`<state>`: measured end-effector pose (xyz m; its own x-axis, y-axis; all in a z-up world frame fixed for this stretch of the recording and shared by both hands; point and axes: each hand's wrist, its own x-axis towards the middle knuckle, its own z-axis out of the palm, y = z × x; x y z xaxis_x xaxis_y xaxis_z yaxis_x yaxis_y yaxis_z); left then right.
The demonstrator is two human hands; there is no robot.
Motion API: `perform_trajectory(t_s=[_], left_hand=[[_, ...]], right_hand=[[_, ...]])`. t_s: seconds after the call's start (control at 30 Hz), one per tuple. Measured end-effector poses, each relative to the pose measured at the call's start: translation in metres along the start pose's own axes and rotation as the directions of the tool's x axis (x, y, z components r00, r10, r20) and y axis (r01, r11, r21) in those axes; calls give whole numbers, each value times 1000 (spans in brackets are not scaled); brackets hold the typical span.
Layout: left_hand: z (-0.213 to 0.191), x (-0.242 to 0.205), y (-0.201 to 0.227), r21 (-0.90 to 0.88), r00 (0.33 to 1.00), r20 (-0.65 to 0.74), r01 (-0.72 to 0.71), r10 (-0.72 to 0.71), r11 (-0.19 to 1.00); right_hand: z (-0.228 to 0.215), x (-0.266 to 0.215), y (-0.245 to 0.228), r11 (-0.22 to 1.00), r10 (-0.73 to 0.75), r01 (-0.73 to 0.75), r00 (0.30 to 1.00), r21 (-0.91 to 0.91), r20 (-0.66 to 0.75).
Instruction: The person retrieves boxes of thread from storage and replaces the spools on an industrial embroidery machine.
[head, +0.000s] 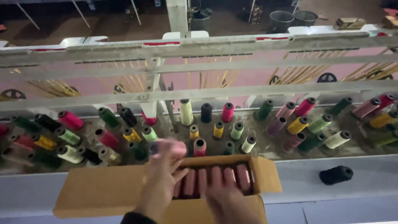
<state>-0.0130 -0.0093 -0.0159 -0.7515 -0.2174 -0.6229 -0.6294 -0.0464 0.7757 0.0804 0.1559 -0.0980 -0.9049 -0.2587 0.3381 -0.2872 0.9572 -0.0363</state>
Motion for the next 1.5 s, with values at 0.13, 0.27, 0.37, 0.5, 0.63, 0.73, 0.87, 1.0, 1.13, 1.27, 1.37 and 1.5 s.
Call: perform_trajectory(t_s=[0.13,0.27,0.37,0.5,0.63,0.73,0.87,1.0,1.13,1.27,1.37,1.5], left_hand=[[-31,20,-16,-680,941,322,155,102,716],[-36,15,-18,-423,654,394,-494,646,759],[-20,67,-29,-146,977,204,97,-66,984],[-27,100,-29,-48,932,312,-179,186,983],[-38,80,3,237,941,323,-181,98,955],[-38,94,-9,195,899,393,-288,195,937],[-13,93,-12,44,822,367,-483,436,874],[15,92,-8,59,752,399,-592,524,804],[56,118,-3,351,721,293,-692,627,631],[130,183,4,90,622,241,-779,745,621],[162,216,16,426,830,199,-553,522,716],[130,185,7,439,922,204,-388,330,811]], right_hand=[[20,0,-1,992,-41,-15,899,124,437],[64,55,36,995,-78,69,987,66,141],[40,146,42,824,295,-371,926,428,235],[113,221,83,882,406,-451,874,134,268],[195,236,136,984,154,-161,985,80,83],[170,226,122,954,220,-246,963,173,155],[98,178,75,903,408,-349,879,251,-245],[4,101,17,865,478,-351,794,358,-376],[-34,57,-10,539,746,-293,602,789,-285],[-30,45,-16,-103,859,31,507,994,73],[-59,45,-28,-428,785,-190,406,884,468],[-42,28,-32,-724,621,111,534,680,574]])
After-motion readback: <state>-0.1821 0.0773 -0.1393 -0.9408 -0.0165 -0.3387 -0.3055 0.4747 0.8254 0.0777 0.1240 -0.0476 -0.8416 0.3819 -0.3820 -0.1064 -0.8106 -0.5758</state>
